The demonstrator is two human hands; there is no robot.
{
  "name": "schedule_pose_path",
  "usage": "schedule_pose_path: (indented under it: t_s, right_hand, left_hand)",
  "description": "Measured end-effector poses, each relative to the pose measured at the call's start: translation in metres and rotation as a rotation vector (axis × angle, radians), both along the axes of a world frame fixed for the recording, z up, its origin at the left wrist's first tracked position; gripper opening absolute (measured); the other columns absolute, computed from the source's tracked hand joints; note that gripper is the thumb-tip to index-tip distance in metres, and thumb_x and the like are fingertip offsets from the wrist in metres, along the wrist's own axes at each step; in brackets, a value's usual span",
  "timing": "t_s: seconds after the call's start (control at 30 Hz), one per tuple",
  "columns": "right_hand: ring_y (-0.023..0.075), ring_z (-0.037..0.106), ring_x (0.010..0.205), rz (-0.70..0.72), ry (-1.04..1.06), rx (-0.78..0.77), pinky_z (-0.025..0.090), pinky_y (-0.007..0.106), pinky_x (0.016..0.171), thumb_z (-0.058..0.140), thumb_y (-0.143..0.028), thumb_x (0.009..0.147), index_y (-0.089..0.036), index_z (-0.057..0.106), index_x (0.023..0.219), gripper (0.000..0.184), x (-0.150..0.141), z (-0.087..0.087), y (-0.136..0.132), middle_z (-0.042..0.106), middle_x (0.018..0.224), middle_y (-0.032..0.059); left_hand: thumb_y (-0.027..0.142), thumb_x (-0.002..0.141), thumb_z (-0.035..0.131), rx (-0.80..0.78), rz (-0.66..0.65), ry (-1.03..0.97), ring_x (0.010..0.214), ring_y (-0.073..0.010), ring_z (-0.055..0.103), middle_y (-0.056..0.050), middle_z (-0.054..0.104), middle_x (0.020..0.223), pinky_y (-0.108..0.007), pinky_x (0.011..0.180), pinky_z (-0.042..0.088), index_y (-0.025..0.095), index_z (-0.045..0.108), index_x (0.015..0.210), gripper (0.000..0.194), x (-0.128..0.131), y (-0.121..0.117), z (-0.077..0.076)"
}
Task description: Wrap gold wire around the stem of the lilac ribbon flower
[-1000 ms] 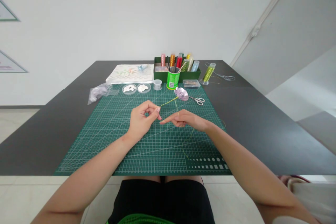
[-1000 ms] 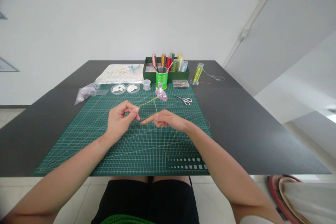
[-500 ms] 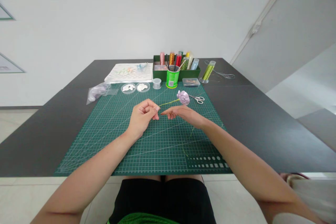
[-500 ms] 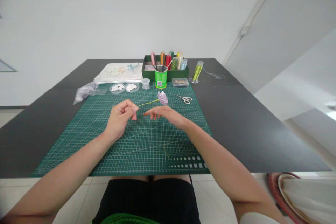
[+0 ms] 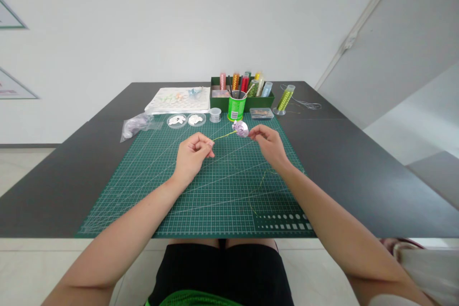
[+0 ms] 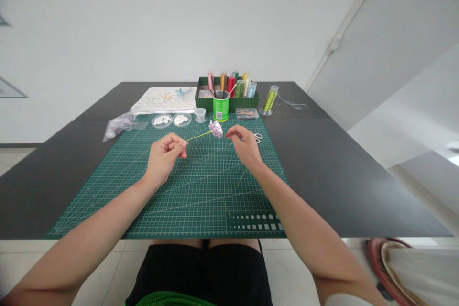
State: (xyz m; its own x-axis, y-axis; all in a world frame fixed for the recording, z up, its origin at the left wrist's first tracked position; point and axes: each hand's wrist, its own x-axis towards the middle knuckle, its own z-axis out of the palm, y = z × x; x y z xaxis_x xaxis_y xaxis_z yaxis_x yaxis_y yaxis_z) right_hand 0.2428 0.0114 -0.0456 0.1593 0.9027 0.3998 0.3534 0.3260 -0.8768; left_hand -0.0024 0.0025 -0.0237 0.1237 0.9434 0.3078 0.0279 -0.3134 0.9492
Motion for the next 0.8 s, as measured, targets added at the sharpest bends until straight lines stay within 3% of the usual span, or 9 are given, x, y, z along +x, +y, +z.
schedule_pose_path:
  t_s: [0.13,0.27,0.37,0.47,0.5,0.57,0.63,0.67,0.8]
  right_hand:
    - [0.0144,0.048,0.058,0.145,-0.042,0.021,0.036,0.031,0.060,0.048,-0.018,0.077,-0.021,0.064,0.061,0.023,-0.012,0.010,-0.019,0.054,0.057,-0.0011]
    - [0.0120,0.045,0.053,0.305,-0.031,0.003,0.034,0.028,0.054,0.051,-0.019,0.082,-0.021,0.075,0.075,0.025,-0.021,0.010,-0.027,0.054,0.057,-0.0029]
    - [0.0106,0.057,0.059,0.417,0.014,0.014,0.044,0.027,0.056,0.052,-0.016,0.081,-0.022,0.083,0.090,0.032,-0.025,0.009,-0.028,0.075,0.094,0.0037]
    - [0.0096,0.064,0.060,0.588,0.117,-0.110,0.048,0.027,0.051,0.055,-0.018,0.085,-0.026,0.085,0.103,0.036,-0.027,0.010,-0.029,0.073,0.135,0.0076]
    - [0.0098,0.064,0.059,0.639,0.150,-0.164,0.049,0.026,0.049,0.057,-0.020,0.086,-0.027,0.085,0.108,0.037,-0.028,0.011,-0.030,0.075,0.133,0.0076]
    - [0.0107,0.063,0.053,0.696,0.214,-0.235,0.049,0.025,0.049,0.059,-0.023,0.090,-0.027,0.084,0.116,0.036,-0.029,0.014,-0.032,0.082,0.098,0.0048]
    - [0.0114,0.058,0.047,0.677,0.277,-0.240,0.047,0.024,0.049,0.062,-0.030,0.094,-0.024,0.085,0.115,0.032,-0.029,0.017,-0.035,0.070,0.060,-0.0012]
    - [0.0117,0.057,0.045,0.647,0.310,-0.226,0.046,0.024,0.048,0.063,-0.035,0.095,-0.023,0.086,0.109,0.030,-0.028,0.019,-0.035,0.064,0.051,-0.0022]
    - [0.0140,0.063,0.051,0.457,0.444,-0.136,0.048,0.025,0.048,0.070,-0.055,0.092,-0.020,0.086,0.078,0.041,-0.019,0.029,-0.031,0.072,0.058,0.0052]
  left_hand:
    - [0.028,0.082,0.068,0.042,0.053,0.053,0.047,-0.0105,0.058,0.003,0.067,0.052,-0.022,0.057,0.045,0.020,0.065,0.070,0.015,0.000,-0.001,-0.001]
    - [0.025,0.084,0.066,0.159,0.101,0.164,0.049,-0.0116,0.060,0.004,0.068,0.052,-0.023,0.059,0.046,0.020,0.066,0.072,0.013,0.001,-0.005,0.000]
    - [0.024,0.086,0.066,0.212,0.104,0.215,0.052,-0.0122,0.063,0.004,0.070,0.054,-0.023,0.060,0.048,0.021,0.067,0.073,0.013,0.001,-0.007,-0.001]
    - [0.026,0.087,0.065,0.224,0.098,0.257,0.052,-0.0120,0.063,0.004,0.071,0.055,-0.023,0.059,0.047,0.021,0.067,0.073,0.015,0.000,-0.008,-0.002]
    - [0.026,0.088,0.065,0.225,0.096,0.267,0.051,-0.0118,0.062,0.004,0.071,0.055,-0.023,0.059,0.046,0.021,0.067,0.073,0.016,0.000,-0.007,-0.003]
    - [0.027,0.088,0.065,0.223,0.091,0.278,0.051,-0.0116,0.061,0.004,0.071,0.056,-0.023,0.059,0.046,0.021,0.067,0.073,0.016,0.000,-0.006,-0.004]
    - [0.028,0.088,0.065,0.213,0.091,0.280,0.052,-0.0116,0.062,0.005,0.072,0.056,-0.023,0.060,0.046,0.021,0.067,0.074,0.016,-0.001,-0.004,-0.005]
    - [0.028,0.088,0.064,0.206,0.086,0.284,0.052,-0.0116,0.062,0.005,0.072,0.056,-0.023,0.060,0.046,0.021,0.067,0.074,0.016,-0.001,-0.003,-0.005]
    - [0.027,0.088,0.065,0.201,-0.006,0.318,0.052,-0.0115,0.061,0.005,0.071,0.056,-0.024,0.063,0.048,0.021,0.066,0.073,0.016,-0.001,-0.002,-0.004]
